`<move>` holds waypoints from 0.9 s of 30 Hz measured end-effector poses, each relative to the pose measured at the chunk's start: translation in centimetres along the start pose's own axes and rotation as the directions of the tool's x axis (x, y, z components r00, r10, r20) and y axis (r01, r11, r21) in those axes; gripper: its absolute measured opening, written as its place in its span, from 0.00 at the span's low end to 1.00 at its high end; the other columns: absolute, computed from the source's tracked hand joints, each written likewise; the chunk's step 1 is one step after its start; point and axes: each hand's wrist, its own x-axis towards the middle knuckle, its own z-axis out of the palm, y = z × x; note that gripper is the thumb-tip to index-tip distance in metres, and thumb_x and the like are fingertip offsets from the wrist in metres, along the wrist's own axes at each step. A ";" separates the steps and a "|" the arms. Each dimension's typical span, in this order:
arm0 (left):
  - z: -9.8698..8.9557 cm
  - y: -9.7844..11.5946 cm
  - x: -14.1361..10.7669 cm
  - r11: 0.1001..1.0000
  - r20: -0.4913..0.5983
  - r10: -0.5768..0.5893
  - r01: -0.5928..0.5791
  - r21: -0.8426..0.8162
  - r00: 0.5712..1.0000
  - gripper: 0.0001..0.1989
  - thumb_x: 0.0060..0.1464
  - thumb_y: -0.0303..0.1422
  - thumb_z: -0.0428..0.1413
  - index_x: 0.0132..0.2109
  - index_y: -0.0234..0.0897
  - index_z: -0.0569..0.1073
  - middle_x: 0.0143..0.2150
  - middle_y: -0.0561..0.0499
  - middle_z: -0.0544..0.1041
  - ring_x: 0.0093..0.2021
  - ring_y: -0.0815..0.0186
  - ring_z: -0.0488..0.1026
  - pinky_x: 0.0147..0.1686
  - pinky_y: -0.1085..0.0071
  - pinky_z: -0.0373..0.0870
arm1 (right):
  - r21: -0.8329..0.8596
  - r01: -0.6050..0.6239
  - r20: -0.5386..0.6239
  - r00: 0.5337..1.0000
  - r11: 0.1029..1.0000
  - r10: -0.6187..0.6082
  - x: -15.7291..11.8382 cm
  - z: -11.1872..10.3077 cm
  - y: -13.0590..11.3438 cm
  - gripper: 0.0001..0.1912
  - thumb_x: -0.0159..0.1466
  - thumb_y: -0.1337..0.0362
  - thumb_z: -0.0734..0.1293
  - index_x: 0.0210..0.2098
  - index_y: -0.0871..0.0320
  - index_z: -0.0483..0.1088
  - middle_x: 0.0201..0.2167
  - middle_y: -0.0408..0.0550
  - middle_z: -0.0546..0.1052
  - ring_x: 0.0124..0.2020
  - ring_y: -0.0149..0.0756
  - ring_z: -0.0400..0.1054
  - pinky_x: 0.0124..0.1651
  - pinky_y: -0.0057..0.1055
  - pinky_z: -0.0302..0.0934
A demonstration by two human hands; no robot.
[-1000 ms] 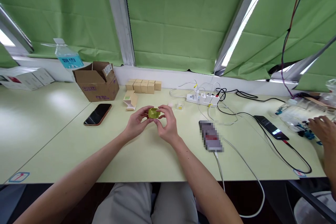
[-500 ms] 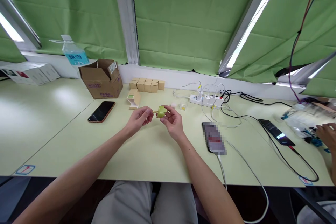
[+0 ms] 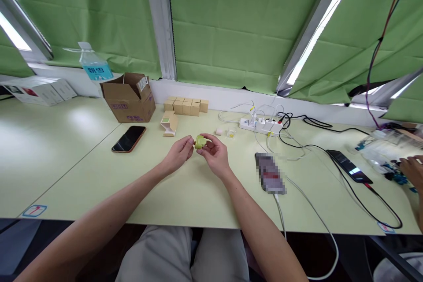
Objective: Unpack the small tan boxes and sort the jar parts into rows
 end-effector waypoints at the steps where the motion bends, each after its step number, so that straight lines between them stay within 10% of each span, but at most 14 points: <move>1: 0.1 0.0 0.0 1.000 -0.006 -0.001 0.001 -0.012 1.000 0.25 0.72 0.54 0.48 0.32 0.43 0.59 0.23 0.57 0.61 0.24 0.67 0.56 0.26 0.68 0.55 | 0.001 -0.001 -0.003 1.000 1.000 0.001 0.0 0.0 0.0 0.28 0.56 0.51 0.84 0.53 0.48 0.78 0.51 0.49 0.83 0.47 0.45 0.81 0.50 0.46 0.80; 20: 0.6 -0.8 0.7 0.905 0.049 -0.141 0.149 -0.399 0.989 0.27 0.60 0.56 0.64 0.31 0.41 0.63 0.19 0.60 0.62 0.19 0.73 0.57 0.22 0.72 0.54 | -0.188 0.129 -0.011 0.991 0.974 -0.133 -0.1 0.2 0.5 0.21 0.63 0.59 0.79 0.56 0.47 0.81 0.53 0.49 0.78 0.50 0.42 0.78 0.58 0.44 0.78; 27: -0.2 -2.0 1.5 0.788 0.136 -0.109 0.169 -0.592 0.985 0.28 0.61 0.56 0.65 0.49 0.34 0.81 0.49 0.39 0.84 0.46 0.58 0.81 0.43 0.66 0.74 | -0.509 0.219 -0.061 0.956 0.832 -0.289 -0.1 0.2 -0.3 0.24 0.66 0.61 0.75 0.61 0.49 0.75 0.55 0.52 0.82 0.48 0.44 0.77 0.50 0.44 0.77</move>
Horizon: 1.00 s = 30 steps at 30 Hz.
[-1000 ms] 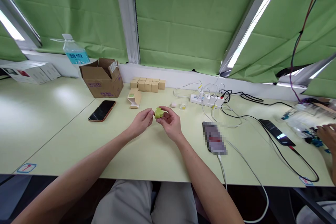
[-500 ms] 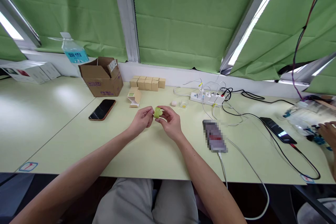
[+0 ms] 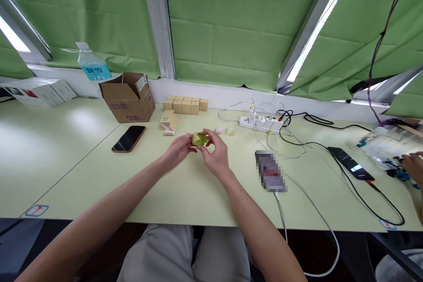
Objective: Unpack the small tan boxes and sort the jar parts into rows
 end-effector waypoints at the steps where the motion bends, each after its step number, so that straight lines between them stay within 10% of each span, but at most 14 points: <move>1: 0.0 -0.1 0.0 0.998 0.051 -0.015 0.018 -0.055 0.999 0.27 0.62 0.56 0.65 0.49 0.33 0.82 0.51 0.38 0.84 0.48 0.57 0.80 0.45 0.64 0.75 | -0.043 0.016 -0.002 1.000 0.999 -0.017 -0.1 0.0 -0.1 0.23 0.66 0.61 0.75 0.60 0.50 0.75 0.54 0.52 0.83 0.46 0.43 0.77 0.48 0.43 0.77; 9: -0.2 -1.1 -0.1 0.954 0.094 -0.052 0.077 -0.289 0.994 0.20 0.65 0.48 0.66 0.45 0.32 0.83 0.44 0.41 0.82 0.44 0.59 0.79 0.48 0.60 0.77 | -0.290 0.205 0.023 0.978 0.935 -0.208 -0.3 -0.2 -0.9 0.12 0.71 0.62 0.71 0.54 0.50 0.78 0.56 0.53 0.81 0.56 0.48 0.74 0.52 0.47 0.75; 23: 0.4 -2.1 0.1 0.984 0.147 -0.005 0.031 -0.174 0.989 0.21 0.64 0.49 0.66 0.42 0.32 0.83 0.42 0.43 0.81 0.44 0.62 0.77 0.46 0.65 0.75 | -0.490 0.271 0.014 0.953 0.829 -0.303 -0.2 0.1 -0.9 0.12 0.69 0.73 0.68 0.35 0.51 0.81 0.47 0.52 0.77 0.56 0.50 0.65 0.57 0.50 0.70; 30: -2.7 -1.6 1.5 0.969 -0.209 -0.110 0.057 -0.241 0.972 0.17 0.67 0.44 0.64 0.41 0.32 0.80 0.38 0.43 0.81 0.36 0.61 0.78 0.45 0.61 0.79 | -0.436 0.129 -0.212 0.947 0.891 -0.241 2.4 -1.9 0.2 0.06 0.71 0.63 0.71 0.39 0.51 0.82 0.45 0.52 0.72 0.53 0.49 0.67 0.59 0.50 0.66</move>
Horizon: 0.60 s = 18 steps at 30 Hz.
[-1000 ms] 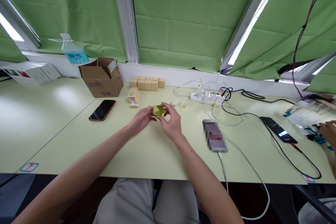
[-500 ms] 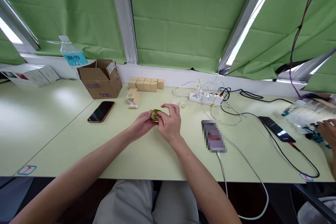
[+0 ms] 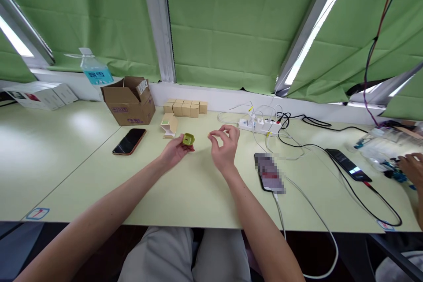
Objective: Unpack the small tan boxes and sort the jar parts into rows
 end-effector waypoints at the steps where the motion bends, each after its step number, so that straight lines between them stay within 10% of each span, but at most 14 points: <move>1: -0.3 0.3 0.2 1.000 -0.049 0.001 -0.002 -0.020 0.999 0.16 0.68 0.43 0.62 0.41 0.33 0.79 0.38 0.43 0.81 0.36 0.61 0.78 0.45 0.61 0.79 | -0.021 -0.035 0.059 0.998 0.999 0.037 0.5 0.4 0.9 0.06 0.70 0.63 0.71 0.38 0.51 0.82 0.45 0.52 0.73 0.54 0.49 0.66 0.59 0.49 0.66; 7: -0.9 1.6 0.1 0.999 -0.083 -0.005 0.001 -0.052 0.996 0.13 0.67 0.38 0.58 0.54 0.37 0.77 0.42 0.44 0.81 0.39 0.60 0.80 0.46 0.60 0.79 | -0.354 -0.015 0.414 0.894 0.935 0.171 3.0 5.0 6.2 0.11 0.68 0.71 0.70 0.36 0.53 0.85 0.48 0.54 0.78 0.60 0.52 0.62 0.64 0.51 0.59; 18: -1.8 2.0 0.6 0.982 -0.157 -0.189 0.186 -0.031 0.969 0.16 0.68 0.39 0.55 0.55 0.35 0.78 0.41 0.39 0.83 0.40 0.57 0.82 0.38 0.64 0.77 | -0.514 0.108 0.550 0.802 0.851 0.230 3.0 7.5 7.7 0.13 0.66 0.74 0.69 0.42 0.59 0.86 0.53 0.59 0.77 0.63 0.53 0.57 0.70 0.52 0.48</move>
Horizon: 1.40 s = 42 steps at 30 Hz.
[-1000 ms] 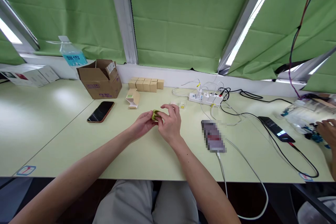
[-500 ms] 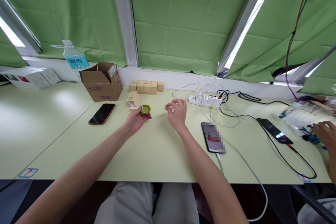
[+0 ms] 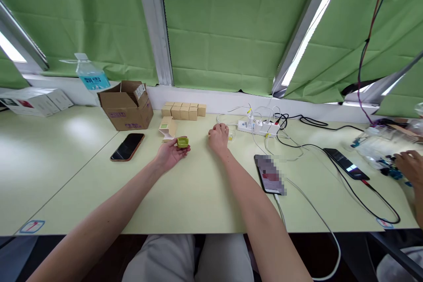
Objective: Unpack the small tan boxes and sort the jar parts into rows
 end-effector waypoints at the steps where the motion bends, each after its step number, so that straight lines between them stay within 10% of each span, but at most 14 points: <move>1: -0.1 0.0 0.0 1.000 -0.004 -0.022 0.022 -0.005 1.000 0.16 0.68 0.40 0.55 0.53 0.33 0.78 0.41 0.38 0.82 0.40 0.57 0.82 0.38 0.64 0.77 | 0.010 -0.010 -0.022 1.000 1.000 0.010 -0.7 -0.5 0.0 0.13 0.67 0.74 0.69 0.45 0.58 0.86 0.54 0.59 0.77 0.63 0.53 0.58 0.69 0.51 0.50; 7: -0.5 -0.2 0.4 0.980 0.101 0.114 -0.129 0.153 0.988 0.16 0.52 0.31 0.72 0.44 0.35 0.76 0.40 0.43 0.81 0.40 0.62 0.80 0.39 0.69 0.74 | 0.148 0.029 0.120 0.992 0.989 -0.047 -9.4 -4.1 -1.9 0.11 0.69 0.73 0.66 0.42 0.54 0.80 0.42 0.48 0.81 0.46 0.42 0.72 0.44 0.36 0.59; 12: -0.4 0.0 2.0 0.792 0.055 0.348 -0.325 0.517 0.936 0.26 0.44 0.28 0.74 0.50 0.39 0.75 0.41 0.48 0.80 0.40 0.62 0.75 0.41 0.66 0.69 | 0.197 0.157 0.265 0.942 0.968 -0.206 -14.8 -4.8 -4.0 0.07 0.73 0.67 0.65 0.44 0.52 0.76 0.41 0.46 0.83 0.41 0.40 0.75 0.38 0.35 0.55; 17: 0.0 1.7 4.2 0.450 0.126 0.477 -0.365 0.815 0.870 0.25 0.47 0.30 0.71 0.51 0.43 0.72 0.43 0.48 0.78 0.42 0.59 0.73 0.46 0.63 0.66 | 0.194 0.150 0.280 0.939 0.970 -0.201 -14.6 -4.8 -4.2 0.07 0.74 0.66 0.65 0.46 0.52 0.76 0.43 0.46 0.85 0.42 0.39 0.77 0.36 0.35 0.53; 29: 1.4 4.6 8.4 -0.167 0.265 0.334 -0.220 0.961 0.905 0.16 0.44 0.31 0.67 0.43 0.40 0.78 0.53 0.35 0.75 0.67 0.33 0.57 0.65 0.45 0.51 | 0.249 0.145 0.266 0.940 0.958 -0.212 -14.6 -4.7 -3.9 0.08 0.73 0.68 0.66 0.47 0.51 0.76 0.43 0.44 0.85 0.43 0.38 0.77 0.38 0.32 0.56; 42: 0.6 5.4 9.2 -0.458 0.247 0.255 -0.108 0.882 0.935 0.21 0.52 0.37 0.63 0.54 0.40 0.78 0.57 0.30 0.77 0.66 0.34 0.58 0.61 0.44 0.51 | 0.262 0.158 0.252 0.941 0.952 -0.226 -14.6 -4.4 -3.8 0.08 0.72 0.68 0.66 0.46 0.51 0.76 0.44 0.45 0.86 0.44 0.39 0.78 0.37 0.33 0.54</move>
